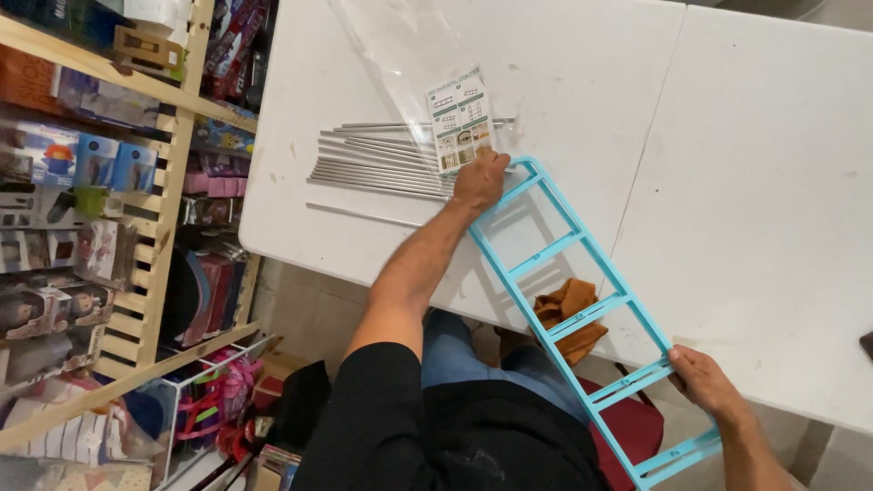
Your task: Disassembling a multi-tier rack by pulling metal support rods out of the plastic side frames.
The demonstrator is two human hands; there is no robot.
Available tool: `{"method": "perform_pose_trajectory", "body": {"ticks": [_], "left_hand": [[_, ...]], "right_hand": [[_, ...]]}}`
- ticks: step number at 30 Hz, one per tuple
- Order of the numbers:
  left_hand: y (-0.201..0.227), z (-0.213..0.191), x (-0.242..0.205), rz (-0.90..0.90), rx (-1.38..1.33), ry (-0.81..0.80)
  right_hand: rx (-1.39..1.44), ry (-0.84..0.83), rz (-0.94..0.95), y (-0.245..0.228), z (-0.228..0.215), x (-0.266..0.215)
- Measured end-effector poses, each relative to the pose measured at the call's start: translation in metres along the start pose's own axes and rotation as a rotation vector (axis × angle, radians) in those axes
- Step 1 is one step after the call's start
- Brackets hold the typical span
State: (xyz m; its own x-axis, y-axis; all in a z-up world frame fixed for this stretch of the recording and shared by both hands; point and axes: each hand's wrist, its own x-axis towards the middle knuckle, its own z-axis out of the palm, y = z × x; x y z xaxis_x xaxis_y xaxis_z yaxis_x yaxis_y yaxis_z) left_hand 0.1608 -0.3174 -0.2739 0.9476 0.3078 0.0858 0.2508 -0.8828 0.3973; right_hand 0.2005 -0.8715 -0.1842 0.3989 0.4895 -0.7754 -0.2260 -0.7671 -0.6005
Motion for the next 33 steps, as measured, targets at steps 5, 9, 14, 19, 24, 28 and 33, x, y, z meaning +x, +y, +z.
{"method": "perform_pose_trajectory", "body": {"ticks": [5, 9, 14, 19, 24, 28, 33], "left_hand": [[0.005, 0.006, 0.033, 0.013, 0.019, -0.009], [0.011, 0.004, 0.036, 0.080, 0.016, -0.066], [0.004, -0.016, 0.014, 0.044, -0.130, 0.035], [0.004, -0.020, -0.021, -0.982, -0.426, 0.280], [0.015, -0.025, -0.031, -1.208, -0.624, 0.010], [0.001, 0.004, -0.034, -1.194, -0.662, 0.102], [0.027, -0.036, -0.034, -1.168, -0.781, 0.021]], "right_hand": [[0.115, -0.003, 0.002, 0.003, -0.003, 0.004], [0.149, 0.017, -0.026, 0.013, -0.003, 0.011], [0.149, 0.029, -0.068, 0.010, 0.006, 0.016], [0.137, 0.045, 0.016, 0.002, 0.010, 0.024], [0.191, 0.040, 0.064, 0.000, 0.015, 0.035], [0.213, 0.024, 0.028, -0.007, 0.015, 0.042], [0.187, 0.036, 0.028, -0.013, 0.014, 0.047]]}}
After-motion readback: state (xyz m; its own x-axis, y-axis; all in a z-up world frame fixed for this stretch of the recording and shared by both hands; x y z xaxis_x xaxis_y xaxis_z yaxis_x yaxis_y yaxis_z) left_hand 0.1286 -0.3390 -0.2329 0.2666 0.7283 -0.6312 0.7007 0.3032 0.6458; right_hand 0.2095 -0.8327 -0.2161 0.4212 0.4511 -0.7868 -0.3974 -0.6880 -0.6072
